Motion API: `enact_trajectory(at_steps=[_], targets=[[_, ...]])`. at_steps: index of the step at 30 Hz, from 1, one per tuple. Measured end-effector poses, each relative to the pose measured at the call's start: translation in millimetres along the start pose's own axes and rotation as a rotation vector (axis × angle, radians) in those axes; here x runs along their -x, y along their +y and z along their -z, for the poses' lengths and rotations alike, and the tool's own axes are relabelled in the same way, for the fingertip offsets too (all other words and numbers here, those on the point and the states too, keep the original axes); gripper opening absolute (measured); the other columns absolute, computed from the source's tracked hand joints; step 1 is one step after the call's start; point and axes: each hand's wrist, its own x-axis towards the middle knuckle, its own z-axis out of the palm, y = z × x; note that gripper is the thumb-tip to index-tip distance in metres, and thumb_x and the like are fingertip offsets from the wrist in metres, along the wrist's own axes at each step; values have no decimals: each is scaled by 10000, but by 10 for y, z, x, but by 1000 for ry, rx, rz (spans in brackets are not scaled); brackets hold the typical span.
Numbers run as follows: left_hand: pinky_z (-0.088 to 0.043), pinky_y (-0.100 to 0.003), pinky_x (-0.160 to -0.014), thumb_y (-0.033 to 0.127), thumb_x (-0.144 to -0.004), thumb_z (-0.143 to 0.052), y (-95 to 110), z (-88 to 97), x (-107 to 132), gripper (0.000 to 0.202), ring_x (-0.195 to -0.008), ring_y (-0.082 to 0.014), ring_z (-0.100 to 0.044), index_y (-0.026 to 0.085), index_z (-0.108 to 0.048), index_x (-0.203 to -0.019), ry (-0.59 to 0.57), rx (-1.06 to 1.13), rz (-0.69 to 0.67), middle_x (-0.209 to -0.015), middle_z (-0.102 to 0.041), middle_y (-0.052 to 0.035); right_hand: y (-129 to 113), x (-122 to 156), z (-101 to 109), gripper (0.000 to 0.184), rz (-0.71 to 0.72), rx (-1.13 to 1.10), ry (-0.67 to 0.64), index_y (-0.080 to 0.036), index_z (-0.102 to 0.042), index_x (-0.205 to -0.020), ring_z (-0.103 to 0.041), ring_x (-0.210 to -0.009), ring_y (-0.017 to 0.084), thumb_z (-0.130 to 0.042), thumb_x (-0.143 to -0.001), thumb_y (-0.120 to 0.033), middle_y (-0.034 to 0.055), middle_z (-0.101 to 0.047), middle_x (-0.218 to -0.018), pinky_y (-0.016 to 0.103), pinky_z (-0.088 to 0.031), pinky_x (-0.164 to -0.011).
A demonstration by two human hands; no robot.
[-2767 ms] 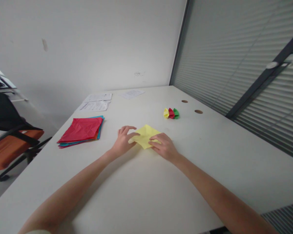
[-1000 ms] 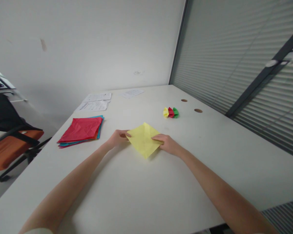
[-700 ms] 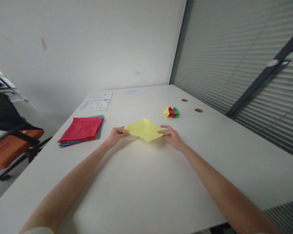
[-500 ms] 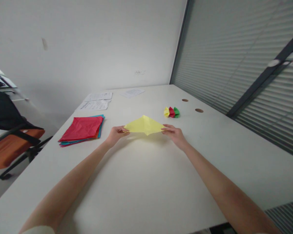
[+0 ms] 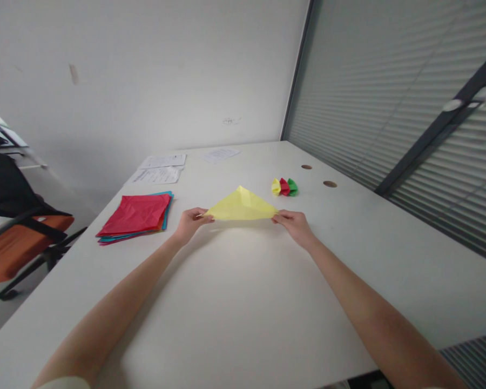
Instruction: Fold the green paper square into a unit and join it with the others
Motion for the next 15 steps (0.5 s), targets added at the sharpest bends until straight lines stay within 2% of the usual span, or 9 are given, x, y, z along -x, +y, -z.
enact_trajectory(at_steps=[3,8,12,15], targets=[[-546,-343,-785,348,-482,-877,12,-13,-4,350,-721,-153,-656,141,-665,-668,12,94,47,-779,-717,-36,-76,26,10,329,7,82,-20,-155,-743,-772,-603,-684,159,-757,-635,-455,32,-691,-692,303,-468,-723],[-533,-307,-777,340,-434,-890,23,-32,-13,373,-706,-134,-648,137,-634,-613,36,130,99,-757,-712,-26,-108,40,-1,340,43,112,9,-156,-712,-665,-607,-688,165,-703,-687,-495,37,-684,-676,294,-472,-726],[-524,-284,-701,389,-470,-871,7,-31,-8,371,-608,-115,-612,139,-627,-594,29,67,107,-631,-668,-10,-61,19,-32,389,14,5,103,-159,-708,-678,-620,-641,166,-715,-661,-548,47,-685,-654,307,-508,-705],[-500,-259,-617,383,-517,-852,2,-35,8,348,-600,-121,-602,140,-614,-590,18,0,78,-688,-683,-37,-18,0,-46,404,5,-26,193,-157,-703,-676,-623,-612,168,-743,-624,-555,45,-675,-616,314,-518,-687]])
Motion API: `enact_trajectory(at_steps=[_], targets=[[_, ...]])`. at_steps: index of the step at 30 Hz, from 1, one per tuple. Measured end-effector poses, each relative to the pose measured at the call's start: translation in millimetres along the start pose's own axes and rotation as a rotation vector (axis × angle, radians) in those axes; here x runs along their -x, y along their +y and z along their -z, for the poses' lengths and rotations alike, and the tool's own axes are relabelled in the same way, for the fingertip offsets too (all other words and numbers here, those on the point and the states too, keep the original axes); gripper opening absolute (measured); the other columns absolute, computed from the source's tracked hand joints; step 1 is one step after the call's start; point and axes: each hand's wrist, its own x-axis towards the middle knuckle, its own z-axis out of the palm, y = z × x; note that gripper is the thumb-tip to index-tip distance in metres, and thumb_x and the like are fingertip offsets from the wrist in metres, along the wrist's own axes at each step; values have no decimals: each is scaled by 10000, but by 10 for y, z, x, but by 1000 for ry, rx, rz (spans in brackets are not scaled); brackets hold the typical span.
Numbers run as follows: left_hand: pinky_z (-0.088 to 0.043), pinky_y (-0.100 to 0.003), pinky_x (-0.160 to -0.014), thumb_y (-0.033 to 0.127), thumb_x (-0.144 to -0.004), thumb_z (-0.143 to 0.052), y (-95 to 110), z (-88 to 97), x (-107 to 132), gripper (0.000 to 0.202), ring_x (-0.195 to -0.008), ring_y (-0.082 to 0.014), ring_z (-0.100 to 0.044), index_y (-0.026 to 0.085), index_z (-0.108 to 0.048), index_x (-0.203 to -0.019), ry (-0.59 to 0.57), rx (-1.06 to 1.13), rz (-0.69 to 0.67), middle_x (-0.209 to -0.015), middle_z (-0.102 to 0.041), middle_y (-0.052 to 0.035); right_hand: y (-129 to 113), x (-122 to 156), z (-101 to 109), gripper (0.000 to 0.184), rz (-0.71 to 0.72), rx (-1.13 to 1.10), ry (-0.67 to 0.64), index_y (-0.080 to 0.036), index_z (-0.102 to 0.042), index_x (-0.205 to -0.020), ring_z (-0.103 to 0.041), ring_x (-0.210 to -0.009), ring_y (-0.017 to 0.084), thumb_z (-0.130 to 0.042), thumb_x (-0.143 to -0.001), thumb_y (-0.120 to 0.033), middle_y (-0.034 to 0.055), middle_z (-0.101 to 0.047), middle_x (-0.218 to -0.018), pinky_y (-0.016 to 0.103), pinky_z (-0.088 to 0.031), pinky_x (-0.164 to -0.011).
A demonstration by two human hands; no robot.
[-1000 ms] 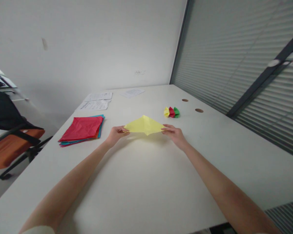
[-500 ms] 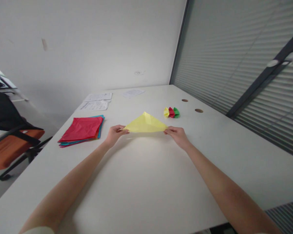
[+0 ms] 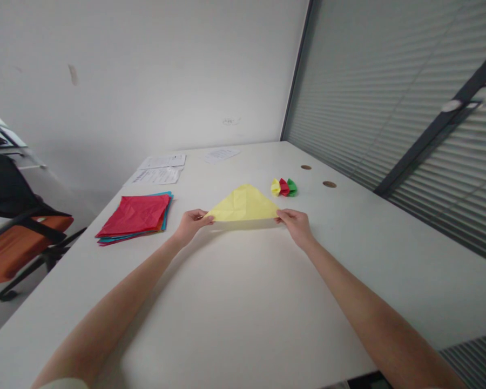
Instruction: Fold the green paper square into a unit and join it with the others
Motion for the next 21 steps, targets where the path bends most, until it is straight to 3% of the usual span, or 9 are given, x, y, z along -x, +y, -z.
enact_trajectory(at_steps=[4,8,12,15,18,21], targets=[[-481,-238,-574,326,-537,-838,40,-61,16,343,-618,-118,-599,151,-546,-580,61,30,-72,-764,-687,-41,24,11,-51,383,-25,-53,62,-150,-698,-685,-610,-578,155,-786,-586,-510,34,-664,-589,309,-516,-653],[-513,-289,-807,250,-557,-829,139,-213,69,413,-748,-104,-642,230,-568,-876,155,359,-119,-760,-661,43,-27,93,-208,365,-48,-189,50,-152,-679,-673,-582,-541,130,-808,-563,-476,22,-656,-588,302,-515,-627],[-492,-381,-928,300,-638,-802,183,-397,198,339,-929,-180,-659,194,-592,-881,-16,472,51,-962,-692,-44,-128,229,-398,361,-59,-229,30,-158,-667,-682,-594,-558,138,-796,-583,-480,27,-663,-607,316,-528,-651],[-485,-415,-958,321,-659,-791,146,-487,272,358,-1037,-234,-633,184,-623,-943,-103,421,103,-1063,-685,-78,-166,329,-498,347,-72,-155,-69,-164,-658,-679,-607,-582,150,-778,-608,-482,35,-669,-616,321,-528,-661],[-510,-382,-927,295,-633,-805,98,-508,284,421,-1093,-241,-610,204,-633,-1007,-23,371,82,-1135,-669,-68,-145,392,-554,361,-97,-91,-237,-169,-629,-702,-609,-581,155,-769,-611,-490,30,-660,-619,315,-518,-621],[-541,-382,-866,280,-591,-827,85,-495,277,512,-1079,-264,-618,203,-634,-1059,28,301,66,-1168,-659,-83,-122,394,-578,511,-77,-71,-295,-196,-605,-960,-631,-658,156,-815,-558,-431,21,-673,-764,298,-514,-623]])
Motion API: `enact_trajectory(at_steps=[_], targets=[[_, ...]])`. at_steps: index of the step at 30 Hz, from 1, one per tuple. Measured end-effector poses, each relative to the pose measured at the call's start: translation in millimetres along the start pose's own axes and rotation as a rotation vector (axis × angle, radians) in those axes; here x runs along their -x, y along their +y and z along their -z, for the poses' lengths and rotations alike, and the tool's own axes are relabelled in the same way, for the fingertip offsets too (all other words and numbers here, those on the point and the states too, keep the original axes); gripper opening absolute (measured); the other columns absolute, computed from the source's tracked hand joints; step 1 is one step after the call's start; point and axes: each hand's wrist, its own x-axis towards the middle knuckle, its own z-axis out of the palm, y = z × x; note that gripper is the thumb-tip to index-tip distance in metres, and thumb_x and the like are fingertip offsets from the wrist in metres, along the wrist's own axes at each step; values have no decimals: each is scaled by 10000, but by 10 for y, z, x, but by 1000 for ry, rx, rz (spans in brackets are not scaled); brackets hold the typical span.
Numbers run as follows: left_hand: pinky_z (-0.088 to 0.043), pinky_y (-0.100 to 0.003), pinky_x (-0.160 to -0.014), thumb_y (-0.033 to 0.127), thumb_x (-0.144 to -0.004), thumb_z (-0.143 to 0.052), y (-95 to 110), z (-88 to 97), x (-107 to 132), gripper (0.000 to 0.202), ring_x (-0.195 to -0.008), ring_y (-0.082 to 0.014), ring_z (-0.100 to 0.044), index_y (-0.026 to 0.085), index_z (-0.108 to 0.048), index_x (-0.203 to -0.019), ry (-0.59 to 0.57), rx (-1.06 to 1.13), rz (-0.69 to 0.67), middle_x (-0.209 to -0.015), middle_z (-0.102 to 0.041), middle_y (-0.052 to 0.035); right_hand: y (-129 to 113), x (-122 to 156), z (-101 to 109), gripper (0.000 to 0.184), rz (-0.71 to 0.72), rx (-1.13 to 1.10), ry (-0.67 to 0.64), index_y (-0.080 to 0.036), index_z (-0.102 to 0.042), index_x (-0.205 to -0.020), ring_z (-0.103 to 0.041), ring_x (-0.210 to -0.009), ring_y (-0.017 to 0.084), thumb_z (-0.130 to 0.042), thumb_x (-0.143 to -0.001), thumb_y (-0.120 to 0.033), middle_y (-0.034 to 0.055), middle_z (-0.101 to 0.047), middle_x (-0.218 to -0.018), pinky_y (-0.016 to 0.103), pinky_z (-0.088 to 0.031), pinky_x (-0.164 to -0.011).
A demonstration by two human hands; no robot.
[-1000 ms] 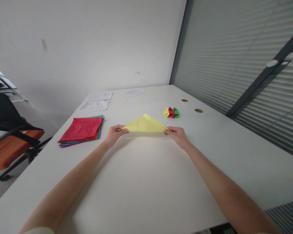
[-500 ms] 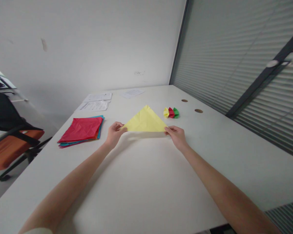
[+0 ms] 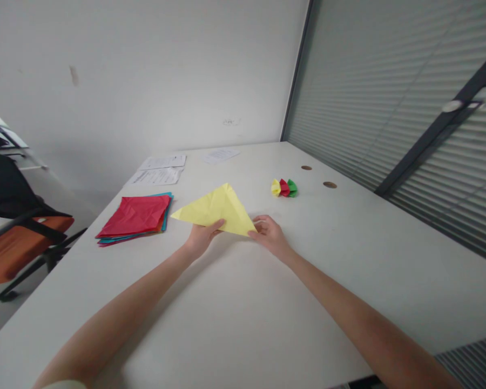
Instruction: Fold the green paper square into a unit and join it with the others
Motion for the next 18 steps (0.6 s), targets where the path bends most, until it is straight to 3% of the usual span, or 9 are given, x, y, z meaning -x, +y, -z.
enact_trajectory(at_steps=[3,5,8,10,12,15,18], targets=[[-545,-422,-860,288,-579,-836,4,-12,26,558,-1066,-297,-623,173,-640,-1089,-52,-80,7,-1177,-657,-116,-65,-56,9,778,40,14,30,-255,-510,-1207,-642,-786,167,-845,-517,-392,37,-658,-942,300,-520,-683],[-537,-452,-875,296,-581,-837,-2,-44,59,560,-1068,-314,-621,157,-649,-1090,-114,-128,24,-1185,-654,-131,-167,-111,13,780,65,-31,13,-262,-502,-1238,-645,-833,177,-829,-547,-418,42,-656,-964,310,-519,-729],[-520,-476,-903,299,-589,-837,-4,-114,93,550,-1081,-330,-614,147,-659,-1087,-188,-199,28,-1186,-654,-142,-363,-204,-8,595,97,-86,-35,-235,-590,-1136,-650,-822,194,-756,-635,-509,38,-685,-870,318,-513,-741],[-510,-467,-924,304,-597,-836,39,-159,87,548,-1098,-328,-607,149,-660,-1091,-193,-223,-16,-1183,-656,-140,-491,-265,-29,424,124,-50,-15,-199,-668,-887,-643,-768,196,-734,-647,-542,30,-682,-774,306,-505,-705],[-509,-441,-930,329,-620,-823,142,-186,54,547,-1109,-315,-605,168,-650,-1114,-158,-198,-75,-1185,-657,-129,-610,-324,-43,387,148,10,25,-187,-658,-707,-621,-685,190,-735,-633,-559,21,-656,-675,297,-489,-639],[-536,-408,-874,414,-646,-794,381,-170,-26,496,-1063,-293,-633,188,-660,-1067,-53,-105,-150,-1122,-685,-107,-777,-405,-40,381,199,58,45,-188,-661,-650,-604,-668,186,-748,-612,-557,18,-640,-639,291,-477,-615],[-543,-364,-833,439,-617,-803,589,-94,-98,411,-986,-263,-660,163,-702,-903,47,-86,-271,-947,-724,-87,-915,-471,-31,370,209,55,-36,-189,-690,-675,-608,-694,188,-777,-580,-536,22,-650,-663,294,-481,-639]])
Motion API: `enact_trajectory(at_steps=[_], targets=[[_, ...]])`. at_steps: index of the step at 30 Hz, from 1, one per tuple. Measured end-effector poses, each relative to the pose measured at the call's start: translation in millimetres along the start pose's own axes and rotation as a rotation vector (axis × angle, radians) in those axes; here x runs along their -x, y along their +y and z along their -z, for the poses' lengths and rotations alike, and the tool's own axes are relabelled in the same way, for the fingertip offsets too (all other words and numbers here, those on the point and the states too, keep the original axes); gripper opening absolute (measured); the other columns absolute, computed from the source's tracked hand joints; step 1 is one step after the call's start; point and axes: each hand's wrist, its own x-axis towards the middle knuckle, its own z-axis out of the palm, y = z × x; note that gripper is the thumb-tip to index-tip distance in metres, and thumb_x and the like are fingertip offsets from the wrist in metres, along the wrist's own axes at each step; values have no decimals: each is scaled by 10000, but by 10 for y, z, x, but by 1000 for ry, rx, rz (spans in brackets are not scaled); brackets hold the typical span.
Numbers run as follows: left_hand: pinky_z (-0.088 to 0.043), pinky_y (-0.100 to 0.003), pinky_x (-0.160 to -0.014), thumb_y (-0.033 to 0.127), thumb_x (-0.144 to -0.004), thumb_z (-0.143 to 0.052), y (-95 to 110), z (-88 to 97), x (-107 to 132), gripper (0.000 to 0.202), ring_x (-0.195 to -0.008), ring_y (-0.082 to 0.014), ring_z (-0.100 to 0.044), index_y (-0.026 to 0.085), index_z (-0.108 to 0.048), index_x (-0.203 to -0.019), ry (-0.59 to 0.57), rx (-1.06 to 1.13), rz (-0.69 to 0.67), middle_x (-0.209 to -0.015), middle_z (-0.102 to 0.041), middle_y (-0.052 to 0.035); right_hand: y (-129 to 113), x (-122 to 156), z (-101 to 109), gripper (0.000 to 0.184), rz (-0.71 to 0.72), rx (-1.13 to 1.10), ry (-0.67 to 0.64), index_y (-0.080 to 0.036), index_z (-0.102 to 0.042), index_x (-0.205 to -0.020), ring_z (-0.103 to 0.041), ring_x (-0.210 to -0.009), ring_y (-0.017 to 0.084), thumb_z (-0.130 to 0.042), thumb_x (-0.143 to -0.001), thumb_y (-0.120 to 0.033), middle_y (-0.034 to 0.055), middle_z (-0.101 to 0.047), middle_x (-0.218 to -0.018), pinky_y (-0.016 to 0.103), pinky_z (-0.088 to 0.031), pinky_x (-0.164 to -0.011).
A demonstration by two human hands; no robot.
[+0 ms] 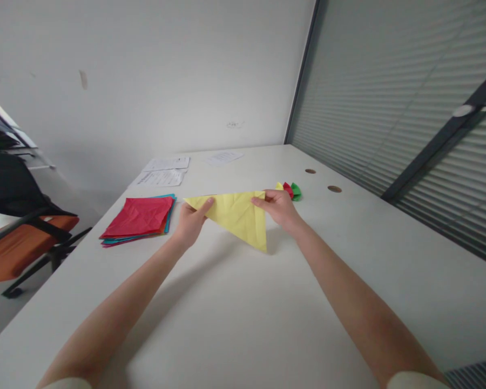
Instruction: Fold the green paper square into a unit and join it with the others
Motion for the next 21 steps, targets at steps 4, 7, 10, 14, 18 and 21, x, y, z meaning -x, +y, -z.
enact_trajectory(at_steps=[4,7,10,14,18,21], targets=[[-542,-323,-758,421,-638,-789,43,103,-51,339,-848,-217,-673,143,-726,-821,48,-105,-61,-835,-726,-69,-50,-77,-22,375,50,49,63,-182,-664,-628,-567,-645,163,-754,-613,-546,9,-594,-610,259,-433,-564],[-536,-304,-729,407,-648,-787,28,119,-28,326,-802,-203,-668,140,-743,-830,53,-186,-92,-839,-729,-72,-3,-97,-40,395,91,85,173,-183,-629,-606,-531,-611,148,-703,-673,-564,-8,-530,-559,241,-389,-514],[-538,-307,-748,381,-647,-793,60,108,-10,294,-788,-190,-669,157,-755,-834,48,-160,-129,-848,-734,-66,66,-85,-6,395,103,105,219,-182,-609,-601,-504,-593,137,-697,-687,-557,-17,-498,-544,236,-369,-503],[-552,-317,-709,374,-626,-806,137,115,-19,285,-711,-168,-658,156,-758,-804,64,-139,-146,-787,-729,-59,118,-52,100,412,120,116,275,-181,-572,-563,-464,-561,122,-704,-679,-554,-26,-461,-529,235,-347,-492],[-554,-307,-675,377,-619,-809,206,128,-3,318,-657,-149,-653,142,-747,-824,65,-143,-134,-756,-714,-56,120,-39,174,435,129,129,331,-187,-541,-539,-437,-542,115,-697,-676,-569,-32,-432,-516,232,-326,-478],[-552,-291,-673,369,-614,-815,260,108,43,436,-683,-154,-670,161,-715,-984,22,-139,-81,-730,-692,-29,112,-33,173,430,157,130,362,-189,-540,-546,-434,-549,115,-686,-691,-566,-31,-436,-525,234,-330,-484]])
